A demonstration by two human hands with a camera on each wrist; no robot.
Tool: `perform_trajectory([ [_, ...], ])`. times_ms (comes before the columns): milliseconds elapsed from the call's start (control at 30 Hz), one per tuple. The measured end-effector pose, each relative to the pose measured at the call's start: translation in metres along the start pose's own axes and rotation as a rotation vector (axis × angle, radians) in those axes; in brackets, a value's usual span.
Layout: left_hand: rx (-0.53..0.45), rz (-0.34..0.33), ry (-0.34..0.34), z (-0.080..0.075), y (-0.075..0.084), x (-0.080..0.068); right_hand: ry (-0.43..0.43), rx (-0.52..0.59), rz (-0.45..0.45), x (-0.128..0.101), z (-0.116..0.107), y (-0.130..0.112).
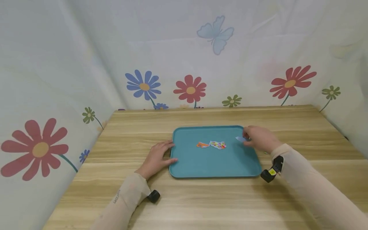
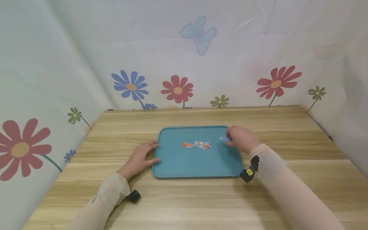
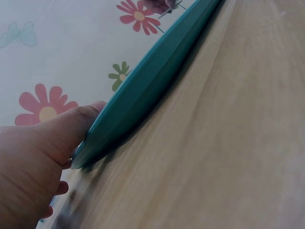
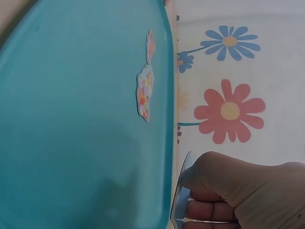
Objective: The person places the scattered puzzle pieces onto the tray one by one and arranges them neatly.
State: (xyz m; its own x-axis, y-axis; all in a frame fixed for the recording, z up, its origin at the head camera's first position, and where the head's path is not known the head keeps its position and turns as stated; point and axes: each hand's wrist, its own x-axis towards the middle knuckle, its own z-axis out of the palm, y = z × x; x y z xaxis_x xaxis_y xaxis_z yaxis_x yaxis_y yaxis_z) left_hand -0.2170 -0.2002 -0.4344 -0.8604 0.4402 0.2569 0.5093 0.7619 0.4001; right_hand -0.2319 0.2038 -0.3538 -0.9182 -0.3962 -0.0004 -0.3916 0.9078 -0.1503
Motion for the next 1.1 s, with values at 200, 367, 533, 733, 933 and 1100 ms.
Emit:
perform_trajectory([
  [200, 0.000, -0.002, 0.003, 0.000, 0.001, 0.000, -0.021, 0.013, 0.011, 0.009, 0.012, -0.004],
  [367, -0.002, 0.000, 0.000, 0.000, 0.001, 0.000, -0.034, 0.026, 0.024, 0.013, 0.018, -0.009],
  [533, -0.009, -0.005, -0.001, 0.000, 0.001, 0.000, -0.020, 0.012, 0.017, 0.018, 0.023, -0.013],
  [733, -0.006, -0.006, 0.002, 0.000, 0.001, 0.000, -0.019, -0.025, 0.010, 0.019, 0.029, -0.015],
  [933, -0.010, -0.008, -0.003, 0.000, 0.002, 0.000, -0.030, -0.040, 0.004, 0.017, 0.032, -0.015],
  [1100, 0.000, -0.006, 0.000, 0.001, 0.000, 0.000, -0.035, -0.046, -0.004, 0.017, 0.032, -0.016],
])
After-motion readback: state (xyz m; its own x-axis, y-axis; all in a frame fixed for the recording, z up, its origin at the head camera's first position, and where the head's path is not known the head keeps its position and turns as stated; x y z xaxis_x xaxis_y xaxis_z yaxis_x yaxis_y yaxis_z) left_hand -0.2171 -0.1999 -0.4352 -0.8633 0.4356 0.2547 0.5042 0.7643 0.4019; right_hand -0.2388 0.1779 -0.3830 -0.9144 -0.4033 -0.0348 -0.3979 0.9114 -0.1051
